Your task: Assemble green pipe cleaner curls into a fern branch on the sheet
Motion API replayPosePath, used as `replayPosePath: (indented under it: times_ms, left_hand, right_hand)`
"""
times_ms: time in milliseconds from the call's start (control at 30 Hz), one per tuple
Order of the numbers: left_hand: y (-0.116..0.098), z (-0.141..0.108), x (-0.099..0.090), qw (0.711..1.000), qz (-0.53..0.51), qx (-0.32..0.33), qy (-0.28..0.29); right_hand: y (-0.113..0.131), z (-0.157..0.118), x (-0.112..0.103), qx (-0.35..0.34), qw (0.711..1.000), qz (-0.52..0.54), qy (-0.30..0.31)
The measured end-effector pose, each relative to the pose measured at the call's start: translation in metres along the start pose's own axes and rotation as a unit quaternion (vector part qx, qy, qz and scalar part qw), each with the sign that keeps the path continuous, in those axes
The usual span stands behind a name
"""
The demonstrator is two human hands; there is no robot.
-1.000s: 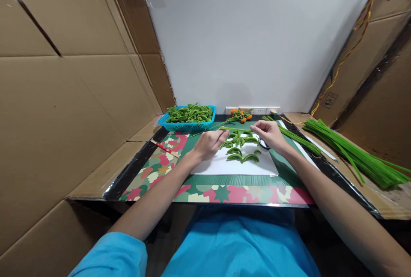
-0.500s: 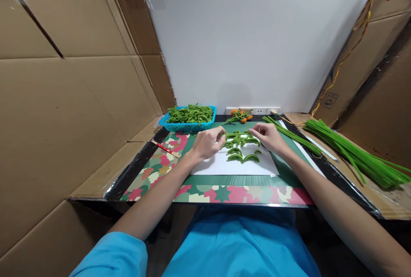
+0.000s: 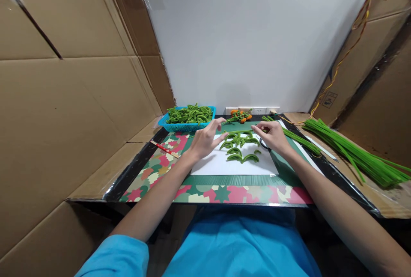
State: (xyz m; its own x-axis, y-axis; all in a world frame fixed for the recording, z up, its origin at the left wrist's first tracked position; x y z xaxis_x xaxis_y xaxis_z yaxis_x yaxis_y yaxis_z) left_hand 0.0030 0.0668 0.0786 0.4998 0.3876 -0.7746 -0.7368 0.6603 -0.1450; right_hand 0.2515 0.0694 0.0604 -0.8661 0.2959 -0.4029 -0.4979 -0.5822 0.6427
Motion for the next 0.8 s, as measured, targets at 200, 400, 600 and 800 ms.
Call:
replayPosePath:
  times_ms: [200,400,600,800]
  left_hand:
    - [0.003,0.001,-0.007,1.000,0.004,-0.003,-0.001]
    - [-0.006,-0.001,0.010,0.999,-0.003,0.023,0.047]
    - [-0.003,-0.002,0.007,1.000,-0.007,0.001,0.020]
    - [0.006,-0.002,0.000,0.999,-0.006,-0.038,-0.027]
  right_hand:
    - [0.016,-0.004,-0.003,-0.033,0.999,-0.009,-0.014]
    - [0.022,-0.005,0.000,-0.060,0.998,-0.015,-0.016]
    - [0.014,-0.003,-0.003,-0.066,0.997,-0.026,-0.029]
    - [0.007,-0.002,-0.005,-0.064,0.995,-0.055,-0.045]
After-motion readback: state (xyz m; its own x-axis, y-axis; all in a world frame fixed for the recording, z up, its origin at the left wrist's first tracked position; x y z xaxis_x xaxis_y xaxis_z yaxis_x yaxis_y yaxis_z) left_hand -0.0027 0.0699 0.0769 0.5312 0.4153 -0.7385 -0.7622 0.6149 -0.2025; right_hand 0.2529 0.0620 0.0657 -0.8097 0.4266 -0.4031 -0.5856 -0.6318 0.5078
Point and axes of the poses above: each hand's wrist, its own z-axis towards the middle knuckle, its own x-axis out of the palm, y = z × x, the point moved 7 cm from there along z, towards the middle knuckle, and after that the axes turned 2 degrees about -y, right-handed, at the moved point
